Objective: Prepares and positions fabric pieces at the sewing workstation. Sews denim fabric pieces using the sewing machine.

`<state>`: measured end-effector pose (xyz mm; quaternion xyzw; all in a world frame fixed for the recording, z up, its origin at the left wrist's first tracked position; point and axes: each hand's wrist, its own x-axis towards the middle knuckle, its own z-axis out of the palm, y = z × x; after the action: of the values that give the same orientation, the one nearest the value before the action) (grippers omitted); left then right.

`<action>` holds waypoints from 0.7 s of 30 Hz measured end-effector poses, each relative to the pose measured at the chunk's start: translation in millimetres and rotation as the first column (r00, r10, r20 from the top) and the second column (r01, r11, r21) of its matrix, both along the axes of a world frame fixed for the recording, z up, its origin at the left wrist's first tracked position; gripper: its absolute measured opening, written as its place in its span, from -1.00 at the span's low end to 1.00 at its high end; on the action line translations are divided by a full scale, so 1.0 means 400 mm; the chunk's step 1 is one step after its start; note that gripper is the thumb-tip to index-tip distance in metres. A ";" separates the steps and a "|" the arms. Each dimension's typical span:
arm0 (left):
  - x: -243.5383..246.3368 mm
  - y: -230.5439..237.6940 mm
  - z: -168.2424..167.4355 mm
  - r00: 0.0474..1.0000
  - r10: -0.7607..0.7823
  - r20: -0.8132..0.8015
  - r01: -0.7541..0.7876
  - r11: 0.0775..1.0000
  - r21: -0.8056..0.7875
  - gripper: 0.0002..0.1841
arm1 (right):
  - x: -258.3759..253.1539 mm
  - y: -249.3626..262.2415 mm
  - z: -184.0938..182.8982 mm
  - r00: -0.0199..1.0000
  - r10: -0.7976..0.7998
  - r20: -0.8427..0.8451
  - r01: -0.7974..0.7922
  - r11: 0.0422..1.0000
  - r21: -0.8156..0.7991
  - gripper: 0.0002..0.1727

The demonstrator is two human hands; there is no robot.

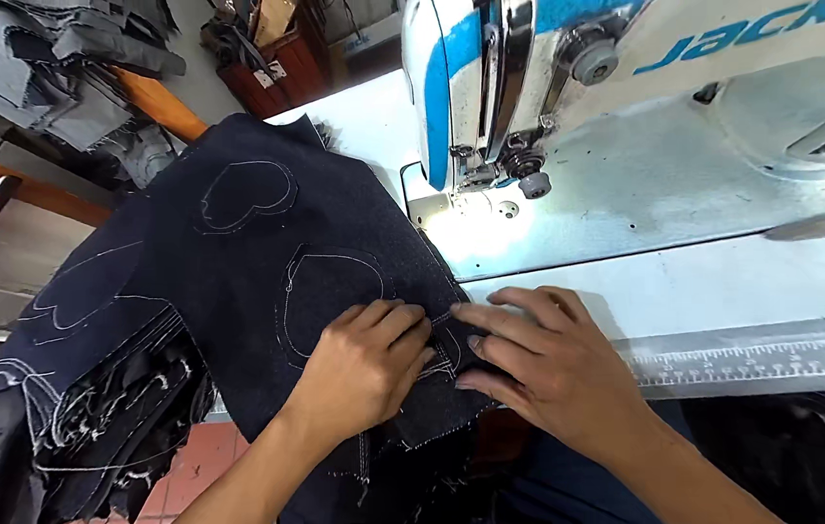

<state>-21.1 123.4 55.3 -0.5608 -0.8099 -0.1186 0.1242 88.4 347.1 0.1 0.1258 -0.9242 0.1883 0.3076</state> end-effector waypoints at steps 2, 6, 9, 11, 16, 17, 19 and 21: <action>-0.053 0.005 0.005 0.985 0.087 0.152 -0.090 0.996 0.009 -0.58 | -0.006 -0.001 0.009 0.999 0.018 0.050 -0.018 1.000 0.010 -0.46; -0.081 0.055 -0.042 0.925 0.315 0.212 -0.303 0.949 -0.089 -0.20 | 0.012 0.041 0.026 0.993 0.057 0.101 -0.062 0.997 0.043 -0.49; -0.046 0.131 -0.036 0.904 0.353 0.241 -0.313 0.931 -0.187 -0.17 | 0.038 0.127 0.039 0.977 0.104 0.188 -0.107 0.994 0.005 -0.54; -0.062 0.162 -0.030 0.912 0.315 0.261 -0.266 0.941 -0.208 -0.19 | 0.040 0.155 0.045 0.971 0.109 0.214 -0.110 0.994 -0.008 -0.56; -0.194 0.158 -0.025 0.957 0.069 0.283 -0.023 0.987 -0.160 -0.27 | 0.014 0.102 0.045 0.977 0.061 0.206 -0.064 0.998 0.009 -0.50; -0.217 0.154 -0.027 0.960 0.012 0.280 0.029 0.989 -0.144 -0.26 | 0.010 0.085 0.040 0.982 0.045 0.186 -0.048 0.999 0.010 -0.49; -0.246 0.150 -0.026 0.962 -0.053 0.266 0.094 0.985 -0.143 -0.23 | 0.009 0.055 0.028 0.990 0.004 0.144 -0.005 1.000 0.007 -0.48; -0.234 0.143 -0.012 0.990 -0.029 0.141 0.055 0.982 -0.181 -0.22 | 0.013 0.040 0.023 0.991 -0.030 0.132 0.029 1.000 0.013 -0.49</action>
<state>-114.9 180.6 50.4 -0.5775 -0.8120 -0.0840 0.0131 93.6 363.0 9.4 0.1010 -0.9453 0.1866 0.2479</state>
